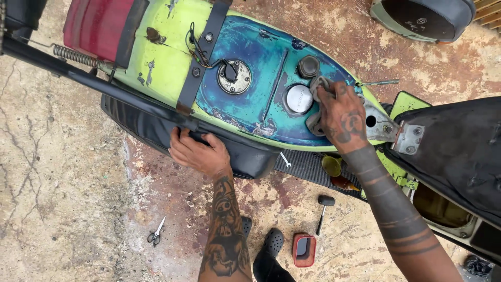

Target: The person works beside a scooter, first wiping their hands and the scooter body with a rag. They pick up a tire, align it with the wheel hub on the scooter, and press it into place, then sit on the ground wiping their hands and arms with the rag.

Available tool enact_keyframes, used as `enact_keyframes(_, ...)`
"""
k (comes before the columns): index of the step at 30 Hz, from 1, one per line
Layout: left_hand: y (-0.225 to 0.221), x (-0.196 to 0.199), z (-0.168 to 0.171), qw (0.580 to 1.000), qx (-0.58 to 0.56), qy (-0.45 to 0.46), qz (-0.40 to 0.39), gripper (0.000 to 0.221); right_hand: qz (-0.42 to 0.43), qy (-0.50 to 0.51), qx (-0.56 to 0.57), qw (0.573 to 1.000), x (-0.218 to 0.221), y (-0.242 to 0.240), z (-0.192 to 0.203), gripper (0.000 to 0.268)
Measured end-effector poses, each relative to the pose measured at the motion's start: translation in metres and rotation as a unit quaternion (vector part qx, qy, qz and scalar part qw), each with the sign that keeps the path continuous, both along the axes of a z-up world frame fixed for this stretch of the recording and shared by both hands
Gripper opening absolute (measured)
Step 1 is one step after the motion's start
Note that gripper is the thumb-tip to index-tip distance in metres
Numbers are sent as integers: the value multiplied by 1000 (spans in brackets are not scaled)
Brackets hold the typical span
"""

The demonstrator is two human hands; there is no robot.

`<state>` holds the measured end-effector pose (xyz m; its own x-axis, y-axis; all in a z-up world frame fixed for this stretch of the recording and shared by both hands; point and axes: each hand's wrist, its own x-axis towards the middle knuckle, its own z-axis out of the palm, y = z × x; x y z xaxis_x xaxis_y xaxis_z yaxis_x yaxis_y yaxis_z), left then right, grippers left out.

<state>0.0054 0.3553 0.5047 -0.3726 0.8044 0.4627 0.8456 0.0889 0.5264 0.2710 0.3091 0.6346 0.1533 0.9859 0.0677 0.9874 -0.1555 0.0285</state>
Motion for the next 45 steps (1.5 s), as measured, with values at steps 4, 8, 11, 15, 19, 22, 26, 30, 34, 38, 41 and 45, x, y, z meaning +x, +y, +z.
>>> enact_keyframes(4,4,1,-1,1000,1,12,1,36,51,127,21,990,20,-1,0,23)
enact_keyframes(8,6,1,-3,1000,0,21,15,35,31,226,60,972,33,38,22,26)
enact_keyframes(11,8,2,1,1000,-8,26,10,34,69,205,121,969,16,84,5,26)
enact_keyframes(15,10,3,0,1000,-18,20,11,37,39,50,42,997,-16,149,-65,25)
enact_keyframes(19,5,3,22,996,-77,-15,-29,35,142,-268,1,953,-58,190,-75,23)
enact_keyframes(22,6,4,19,996,-83,-26,-19,37,206,29,59,976,-72,198,-53,36)
enact_keyframes(26,7,2,11,998,-54,19,10,40,273,49,29,960,-43,150,-48,38)
enact_keyframes(30,6,3,8,998,-63,17,21,40,279,-91,-2,956,-45,58,-72,35)
enact_keyframes(34,6,1,9,997,-73,7,20,41,345,-29,-23,938,-99,28,-35,22)
enact_keyframes(38,6,0,5,998,-56,-12,24,39,366,41,-31,929,-107,61,-60,34)
enact_keyframes(41,8,-2,4,998,-52,-4,19,39,342,48,-4,938,-150,101,-57,32)
enact_keyframes(45,9,-1,1,998,-56,1,15,40,207,199,0,958,-174,113,-21,31)
